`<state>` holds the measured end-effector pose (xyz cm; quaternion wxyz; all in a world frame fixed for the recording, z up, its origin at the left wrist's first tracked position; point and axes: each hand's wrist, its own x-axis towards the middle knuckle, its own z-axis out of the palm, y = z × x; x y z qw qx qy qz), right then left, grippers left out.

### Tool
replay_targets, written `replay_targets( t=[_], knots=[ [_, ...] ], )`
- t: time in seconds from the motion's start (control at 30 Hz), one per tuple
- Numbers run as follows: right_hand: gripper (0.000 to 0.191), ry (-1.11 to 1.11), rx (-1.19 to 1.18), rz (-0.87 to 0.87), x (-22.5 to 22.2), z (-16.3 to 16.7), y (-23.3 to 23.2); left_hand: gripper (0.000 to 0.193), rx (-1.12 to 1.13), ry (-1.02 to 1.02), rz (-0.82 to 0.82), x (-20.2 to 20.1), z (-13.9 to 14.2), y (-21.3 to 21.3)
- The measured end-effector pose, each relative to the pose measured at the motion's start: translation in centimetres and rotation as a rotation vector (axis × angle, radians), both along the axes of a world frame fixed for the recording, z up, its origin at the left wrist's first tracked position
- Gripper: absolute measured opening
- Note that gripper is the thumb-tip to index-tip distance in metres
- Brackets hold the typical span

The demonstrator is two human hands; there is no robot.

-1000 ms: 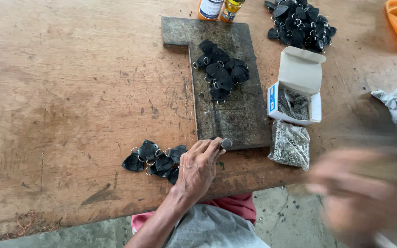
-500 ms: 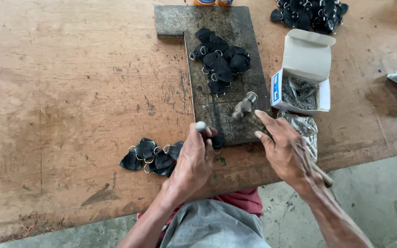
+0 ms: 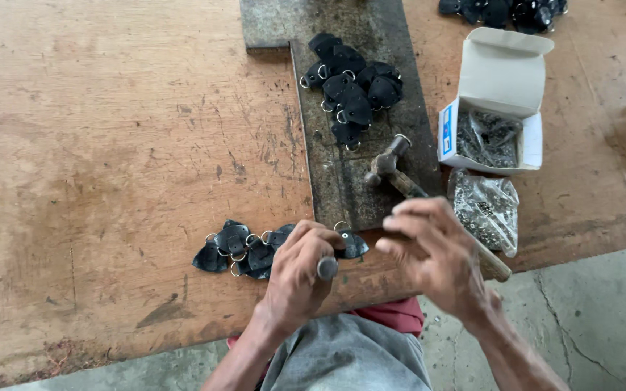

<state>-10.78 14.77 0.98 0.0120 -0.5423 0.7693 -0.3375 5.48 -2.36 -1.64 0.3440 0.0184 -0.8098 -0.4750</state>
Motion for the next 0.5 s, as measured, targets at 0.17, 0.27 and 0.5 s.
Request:
replay_targets(
  t=[0.17, 0.27, 0.5],
  knots=[
    [0.034, 0.019, -0.129, 0.142, 1.9, 0.7, -0.2, 0.023, -0.085, 0.081, -0.009, 0.7, 0.2, -0.3],
    [0.029, 0.017, -0.117, 0.219, 2.0, 0.6, -1.0, 0.021, -0.023, 0.086, -0.028, 0.4, 0.5, -0.4],
    [0.024, 0.002, 0.068, 0.045, -1.3, 0.2, -4.3, 0.026, 0.150, -0.170, 0.180, -0.2, 2.1, -1.0]
  ],
)
